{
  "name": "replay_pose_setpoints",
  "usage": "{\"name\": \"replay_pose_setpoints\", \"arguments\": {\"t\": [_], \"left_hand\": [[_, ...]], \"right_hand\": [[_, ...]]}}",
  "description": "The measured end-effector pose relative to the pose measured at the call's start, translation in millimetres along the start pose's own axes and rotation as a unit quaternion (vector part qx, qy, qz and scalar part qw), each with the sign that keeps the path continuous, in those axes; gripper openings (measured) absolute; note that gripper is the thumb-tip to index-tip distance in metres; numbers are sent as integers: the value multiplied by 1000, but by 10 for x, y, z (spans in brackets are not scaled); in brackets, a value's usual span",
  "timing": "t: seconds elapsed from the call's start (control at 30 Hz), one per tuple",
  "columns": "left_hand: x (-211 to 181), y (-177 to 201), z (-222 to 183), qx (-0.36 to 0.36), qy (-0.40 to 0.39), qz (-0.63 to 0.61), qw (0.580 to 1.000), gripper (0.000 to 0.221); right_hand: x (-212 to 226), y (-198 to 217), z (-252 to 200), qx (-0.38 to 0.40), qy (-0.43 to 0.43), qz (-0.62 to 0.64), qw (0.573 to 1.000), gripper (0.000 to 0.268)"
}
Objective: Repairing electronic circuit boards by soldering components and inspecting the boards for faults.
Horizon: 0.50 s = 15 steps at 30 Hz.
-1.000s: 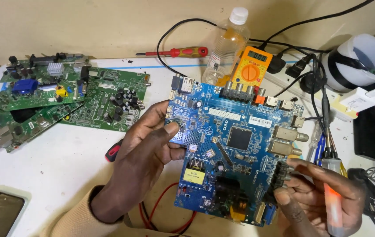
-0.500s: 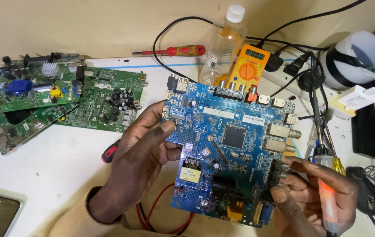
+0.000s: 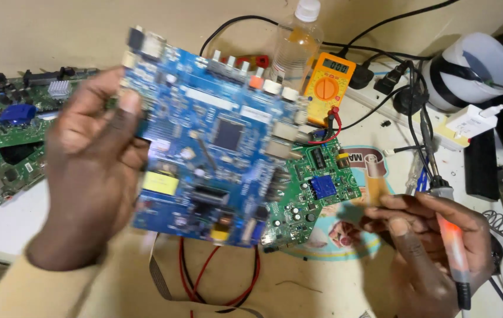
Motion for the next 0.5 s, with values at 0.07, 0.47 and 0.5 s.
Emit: {"name": "replay_pose_setpoints", "arguments": {"t": [0.07, 0.47, 0.5], "left_hand": [[-213, 217, 114, -70, -14, 53, 996, 18], [299, 1291, 857, -91, 50, 307, 946, 20], [352, 1303, 873, -91, 51, 306, 946, 20]], "right_hand": [[-5, 106, 15, -7, 33, 14, 999, 38], [-75, -116, -626, 60, -55, -319, 944, 20], [-77, -115, -630, 60, -54, -320, 944, 20]]}}
Point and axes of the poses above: each hand's wrist, its own z-axis towards the middle knuckle, its own y-axis out of the back of the hand, x = y × z, the point moved 10 cm from there along z, towards the middle knuckle, and after that the axes turned 8 degrees about -x, right-handed, at the moved point
